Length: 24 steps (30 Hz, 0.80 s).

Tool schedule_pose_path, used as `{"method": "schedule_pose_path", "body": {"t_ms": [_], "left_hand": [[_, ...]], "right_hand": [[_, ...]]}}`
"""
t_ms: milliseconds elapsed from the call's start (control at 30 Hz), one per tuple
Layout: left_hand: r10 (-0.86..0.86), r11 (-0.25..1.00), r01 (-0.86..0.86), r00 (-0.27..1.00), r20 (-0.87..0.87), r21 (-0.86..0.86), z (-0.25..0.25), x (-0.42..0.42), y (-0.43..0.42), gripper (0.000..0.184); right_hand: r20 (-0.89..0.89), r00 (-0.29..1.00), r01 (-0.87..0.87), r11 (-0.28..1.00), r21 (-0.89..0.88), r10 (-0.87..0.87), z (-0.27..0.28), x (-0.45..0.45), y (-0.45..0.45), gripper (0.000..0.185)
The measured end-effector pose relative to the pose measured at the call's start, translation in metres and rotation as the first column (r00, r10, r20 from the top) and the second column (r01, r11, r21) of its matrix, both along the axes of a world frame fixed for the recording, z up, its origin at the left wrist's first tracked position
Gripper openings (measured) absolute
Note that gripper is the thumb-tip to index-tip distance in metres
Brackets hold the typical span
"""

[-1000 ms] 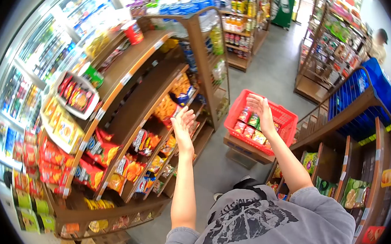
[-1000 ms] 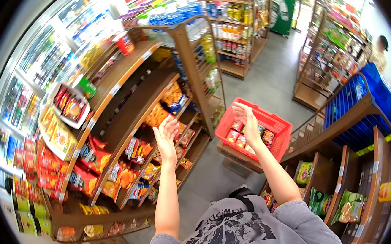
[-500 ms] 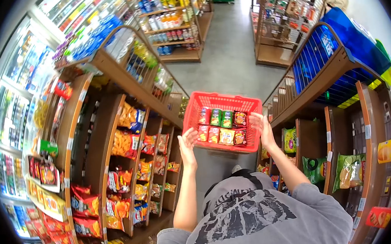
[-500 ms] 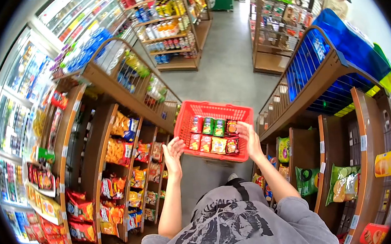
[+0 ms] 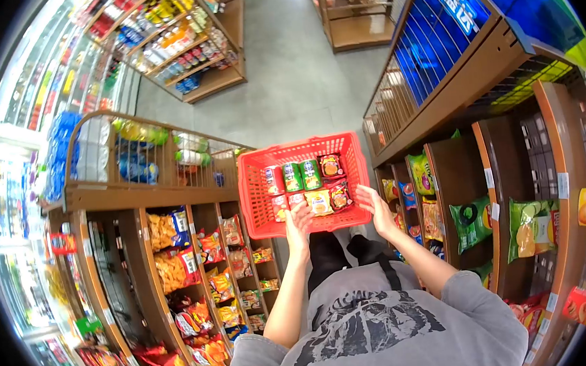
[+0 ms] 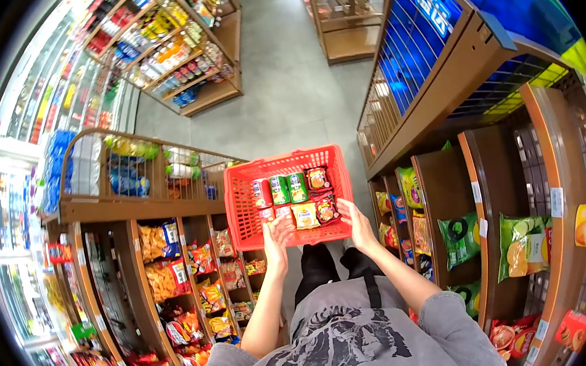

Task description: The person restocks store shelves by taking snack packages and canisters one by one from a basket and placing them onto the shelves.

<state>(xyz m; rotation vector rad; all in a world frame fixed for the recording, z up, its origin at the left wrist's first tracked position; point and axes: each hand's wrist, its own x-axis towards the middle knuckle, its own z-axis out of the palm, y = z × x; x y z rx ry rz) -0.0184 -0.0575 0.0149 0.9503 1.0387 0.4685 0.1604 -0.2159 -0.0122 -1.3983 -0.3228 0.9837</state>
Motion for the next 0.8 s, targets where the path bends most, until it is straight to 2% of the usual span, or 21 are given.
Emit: {"method": "schedule_pose_path", "body": {"t_ms": [300,433,500,533,600,733,800], "left_hand": [[-0.179,0.982,0.178,0.984,-0.022,-0.062,-0.081,0.067,0.064,0.068],[-0.239,0.966,0.232,0.970,-0.051,-0.113,-0.110,0.093,0.074,0.071],[-0.226,0.966,0.213,0.971,-0.076,-0.148,-0.126,0.101,0.076,0.073],[-0.256,0.956,0.243,0.965,-0.061,-0.168,-0.135,0.104,0.080,0.075],[-0.260,0.952,0.242,0.962,-0.079,-0.188,-0.151,0.110,0.082,0.075],[-0.286,0.937,0.263,0.955,-0.075,-0.232,-0.172,0.123,0.087,0.079],[-0.290,0.929,0.262,0.954,-0.076,-0.263,-0.185,0.128,0.091,0.083]], "right_hand": [[0.038,0.998,0.058,0.994,-0.097,-0.054,-0.046,-0.001,0.049,0.060],[0.078,0.995,0.072,0.976,-0.205,-0.058,-0.073,0.005,0.069,0.060],[-0.039,0.991,0.122,0.976,-0.183,-0.131,-0.088,0.007,0.084,0.061],[-0.039,0.990,0.128,0.973,-0.194,-0.138,-0.095,0.010,0.091,0.061],[0.075,0.988,0.151,0.932,-0.331,-0.134,-0.108,0.016,0.104,0.064],[0.117,0.986,0.161,0.850,-0.501,-0.117,-0.103,0.028,0.135,0.069],[0.112,0.986,0.164,0.842,-0.514,-0.123,-0.113,0.035,0.144,0.071]]}}
